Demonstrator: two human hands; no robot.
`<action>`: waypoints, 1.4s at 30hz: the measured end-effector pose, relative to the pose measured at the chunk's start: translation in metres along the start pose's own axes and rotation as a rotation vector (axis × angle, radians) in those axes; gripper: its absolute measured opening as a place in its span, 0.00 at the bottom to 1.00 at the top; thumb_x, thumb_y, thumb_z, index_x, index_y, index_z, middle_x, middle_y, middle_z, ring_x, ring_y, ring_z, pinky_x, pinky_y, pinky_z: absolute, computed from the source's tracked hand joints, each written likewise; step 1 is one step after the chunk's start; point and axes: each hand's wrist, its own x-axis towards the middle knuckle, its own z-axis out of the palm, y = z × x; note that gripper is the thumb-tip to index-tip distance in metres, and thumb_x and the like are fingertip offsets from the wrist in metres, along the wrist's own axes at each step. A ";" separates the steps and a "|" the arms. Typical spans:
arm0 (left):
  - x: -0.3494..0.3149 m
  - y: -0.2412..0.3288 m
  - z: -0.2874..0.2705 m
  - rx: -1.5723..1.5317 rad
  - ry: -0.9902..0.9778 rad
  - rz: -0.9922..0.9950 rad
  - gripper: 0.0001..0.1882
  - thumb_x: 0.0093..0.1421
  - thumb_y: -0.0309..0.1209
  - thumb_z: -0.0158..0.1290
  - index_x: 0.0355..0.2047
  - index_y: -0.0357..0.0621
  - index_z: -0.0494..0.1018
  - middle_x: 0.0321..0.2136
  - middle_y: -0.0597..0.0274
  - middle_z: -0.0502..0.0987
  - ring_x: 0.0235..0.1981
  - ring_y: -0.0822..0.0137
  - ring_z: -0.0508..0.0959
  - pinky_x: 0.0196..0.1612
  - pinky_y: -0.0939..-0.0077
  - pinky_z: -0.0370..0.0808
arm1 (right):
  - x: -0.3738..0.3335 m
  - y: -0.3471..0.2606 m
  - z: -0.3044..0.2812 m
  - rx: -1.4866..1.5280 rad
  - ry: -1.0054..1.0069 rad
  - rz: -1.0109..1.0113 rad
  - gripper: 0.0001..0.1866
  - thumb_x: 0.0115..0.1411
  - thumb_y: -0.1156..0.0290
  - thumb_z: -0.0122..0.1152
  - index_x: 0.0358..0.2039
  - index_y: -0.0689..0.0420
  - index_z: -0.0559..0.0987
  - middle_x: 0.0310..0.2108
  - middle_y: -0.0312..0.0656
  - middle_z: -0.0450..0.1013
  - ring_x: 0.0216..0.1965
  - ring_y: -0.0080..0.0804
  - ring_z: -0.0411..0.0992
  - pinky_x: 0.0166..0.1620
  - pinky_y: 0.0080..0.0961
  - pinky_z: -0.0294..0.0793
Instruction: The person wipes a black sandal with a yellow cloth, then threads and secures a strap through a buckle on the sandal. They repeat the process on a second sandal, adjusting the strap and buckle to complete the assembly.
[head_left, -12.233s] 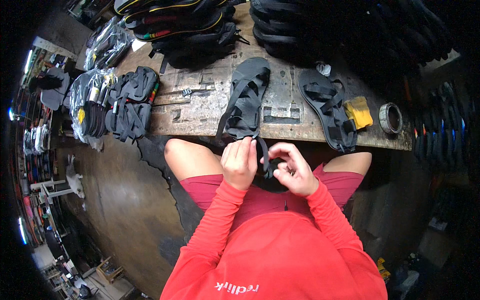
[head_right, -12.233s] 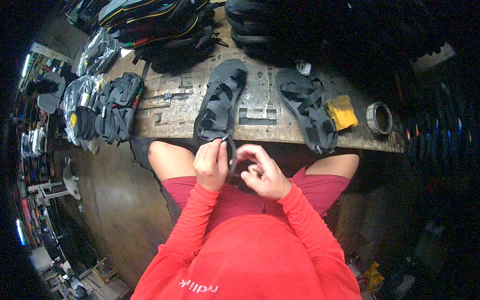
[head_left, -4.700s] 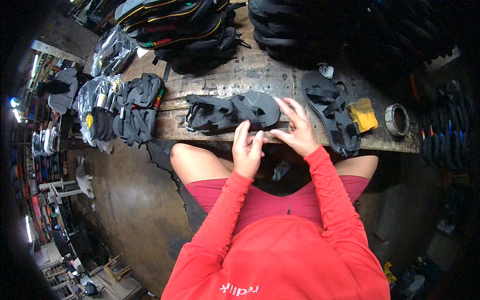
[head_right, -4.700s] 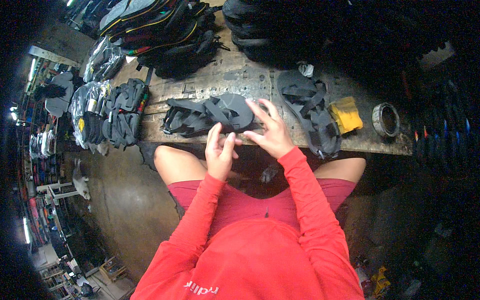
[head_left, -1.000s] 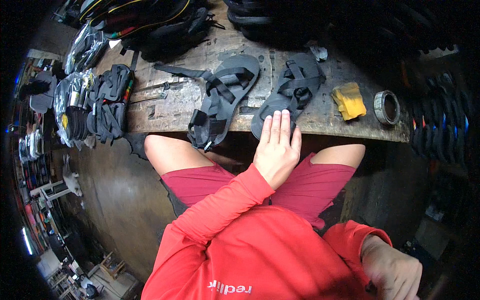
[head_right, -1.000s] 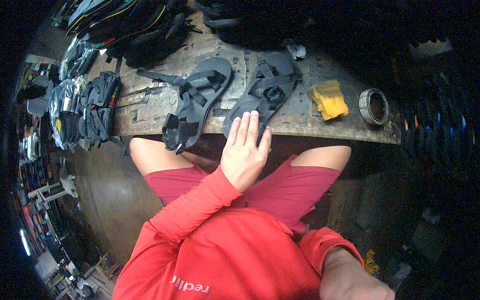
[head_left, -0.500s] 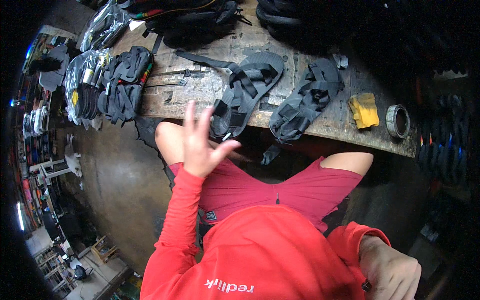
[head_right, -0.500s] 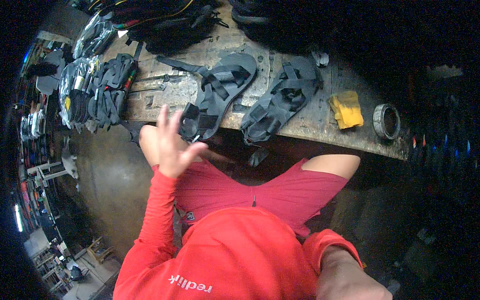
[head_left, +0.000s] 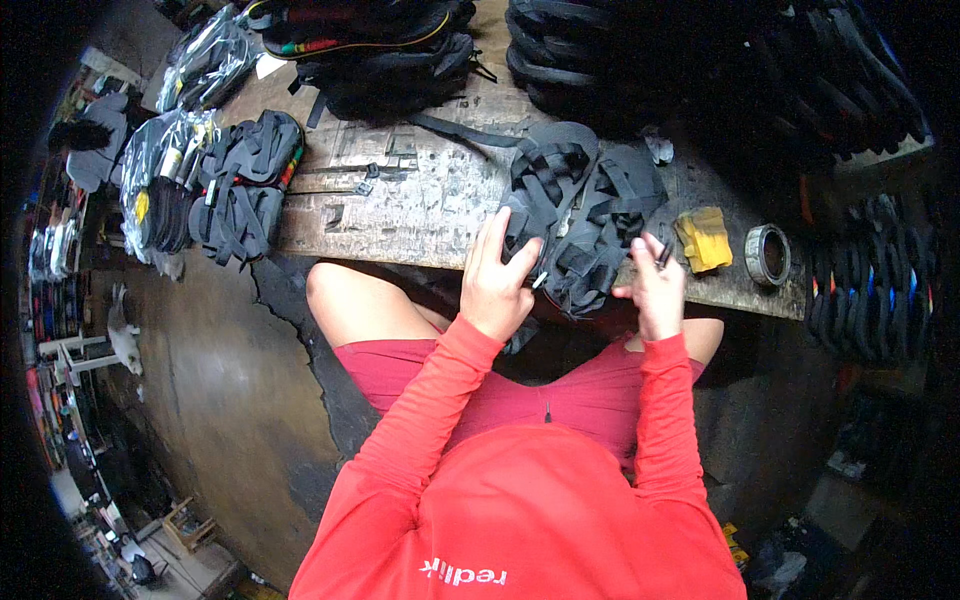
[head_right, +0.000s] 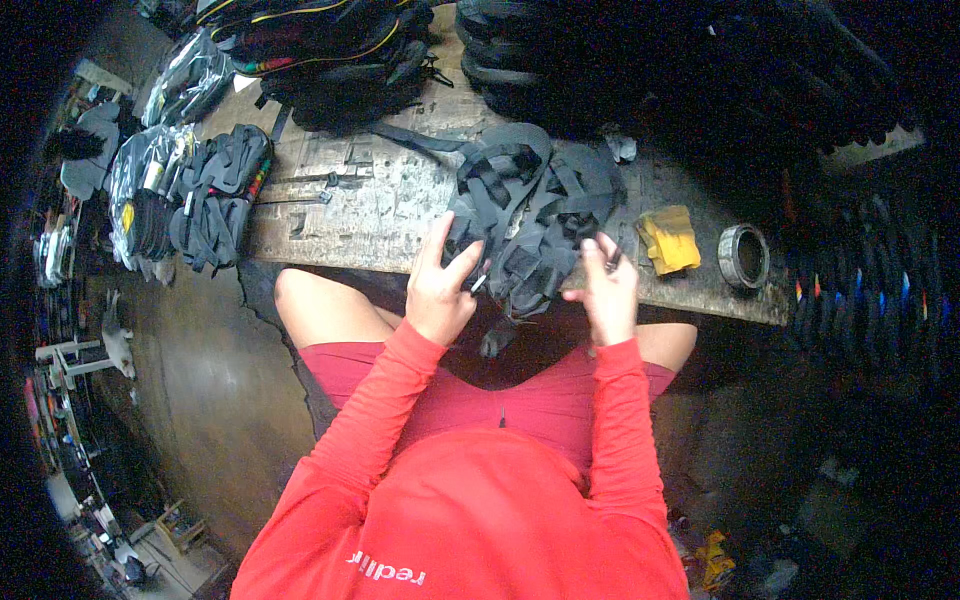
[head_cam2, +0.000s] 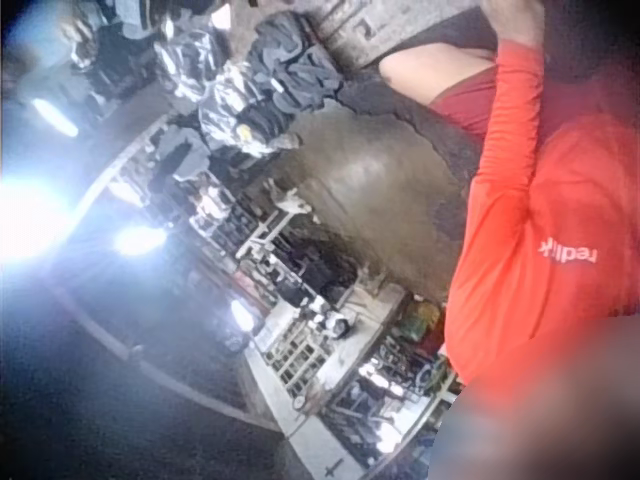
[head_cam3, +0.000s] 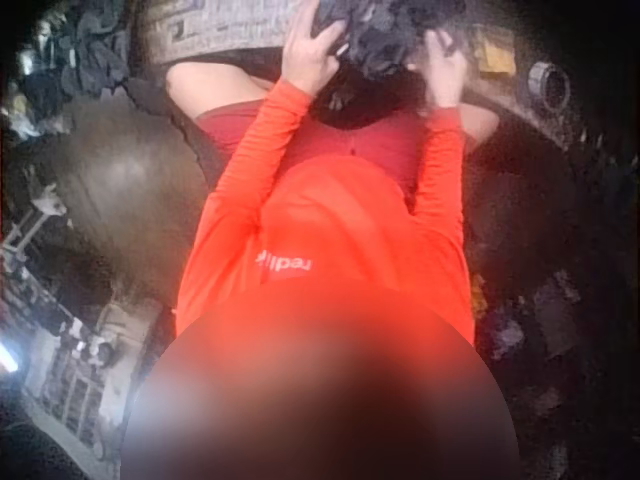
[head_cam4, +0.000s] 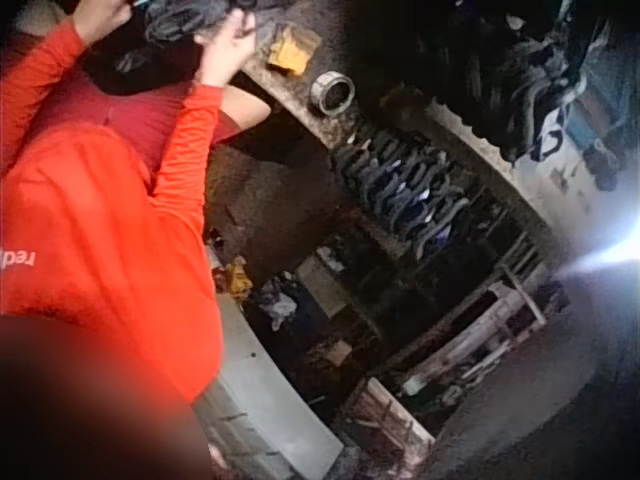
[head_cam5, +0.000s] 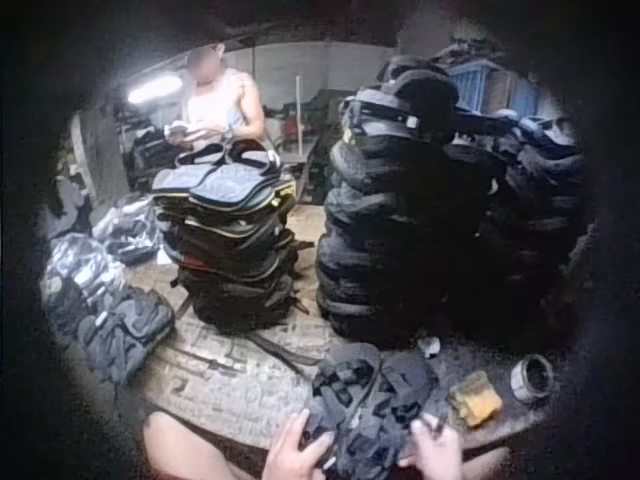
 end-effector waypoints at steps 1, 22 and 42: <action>-0.003 0.000 -0.005 -0.030 -0.023 -0.002 0.29 0.38 0.18 0.58 0.46 0.45 0.78 0.60 0.34 0.65 0.58 0.36 0.69 0.60 0.51 0.67 | 0.004 0.009 0.003 -0.074 -0.021 -0.053 0.25 0.66 0.61 0.61 0.56 0.66 0.74 0.21 0.30 0.69 0.13 0.11 0.58 0.19 0.15 0.73; 0.050 0.071 -0.007 0.344 -0.258 -0.178 0.22 0.60 0.35 0.55 0.53 0.42 0.69 0.51 0.34 0.70 0.35 0.37 0.80 0.36 0.51 0.80 | -0.042 0.051 -0.088 -0.165 -0.087 0.011 0.12 0.67 0.63 0.60 0.36 0.59 0.75 0.22 0.30 0.70 0.21 0.14 0.67 0.21 0.17 0.65; 0.050 0.029 -0.026 0.456 -0.296 -0.109 0.08 0.47 0.28 0.56 0.31 0.48 0.78 0.24 0.54 0.77 0.26 0.52 0.81 0.30 0.58 0.78 | -0.038 0.074 -0.097 -0.358 -0.151 -0.264 0.11 0.66 0.68 0.61 0.30 0.60 0.73 0.17 0.33 0.67 0.20 0.17 0.64 0.24 0.22 0.64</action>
